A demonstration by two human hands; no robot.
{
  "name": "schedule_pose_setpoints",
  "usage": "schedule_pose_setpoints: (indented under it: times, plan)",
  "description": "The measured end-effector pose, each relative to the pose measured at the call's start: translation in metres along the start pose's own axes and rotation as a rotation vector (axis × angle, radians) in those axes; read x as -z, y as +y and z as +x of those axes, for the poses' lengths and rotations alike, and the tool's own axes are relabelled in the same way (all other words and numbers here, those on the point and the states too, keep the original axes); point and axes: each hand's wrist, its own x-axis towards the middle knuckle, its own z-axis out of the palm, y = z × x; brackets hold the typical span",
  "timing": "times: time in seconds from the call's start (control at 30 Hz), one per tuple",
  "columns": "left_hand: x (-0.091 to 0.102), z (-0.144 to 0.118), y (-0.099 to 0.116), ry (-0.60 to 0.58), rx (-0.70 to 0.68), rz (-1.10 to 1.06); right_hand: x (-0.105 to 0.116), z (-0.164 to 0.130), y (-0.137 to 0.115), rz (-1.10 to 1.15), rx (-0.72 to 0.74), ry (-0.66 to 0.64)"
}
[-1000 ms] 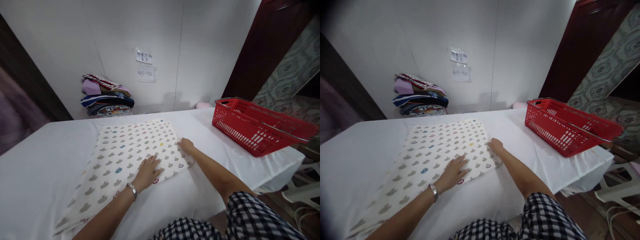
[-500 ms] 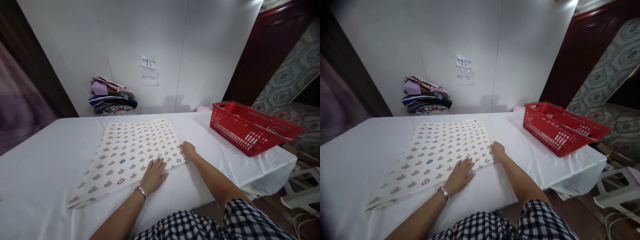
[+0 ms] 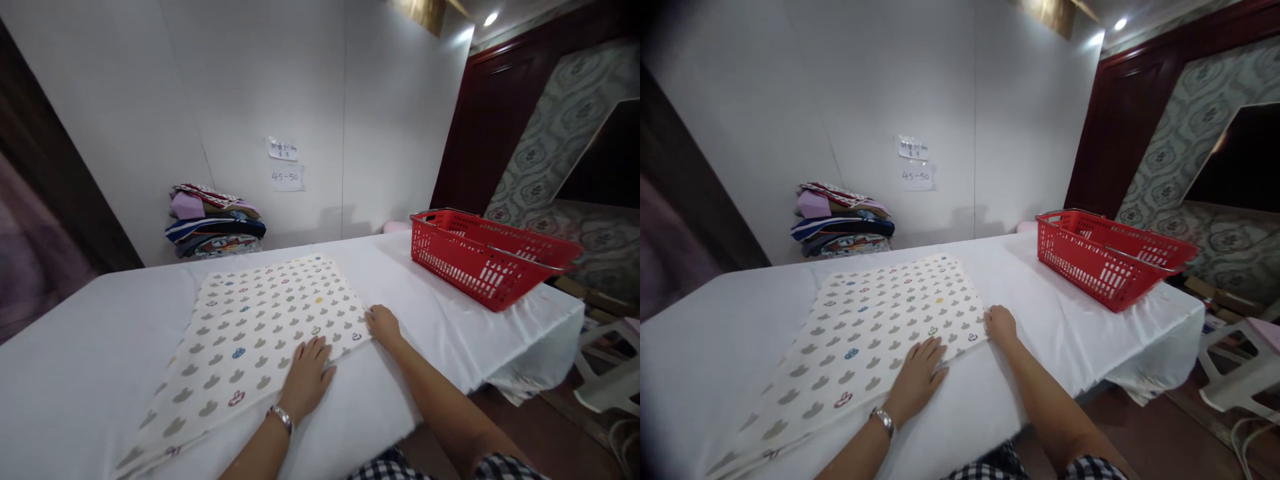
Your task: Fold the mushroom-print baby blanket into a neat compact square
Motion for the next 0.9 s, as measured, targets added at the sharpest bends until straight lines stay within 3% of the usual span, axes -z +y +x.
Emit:
schedule_pose_setpoints:
  times: [0.5, 0.9]
  plan:
    - [-0.008, 0.001, -0.011, 0.063, -0.050, 0.010, -0.005, 0.000, 0.000, 0.036, -0.025, 0.045]
    - [-0.005, 0.001, -0.009, 0.050, -0.055, -0.006, 0.002, -0.001, -0.002, -0.034, -0.049, -0.023]
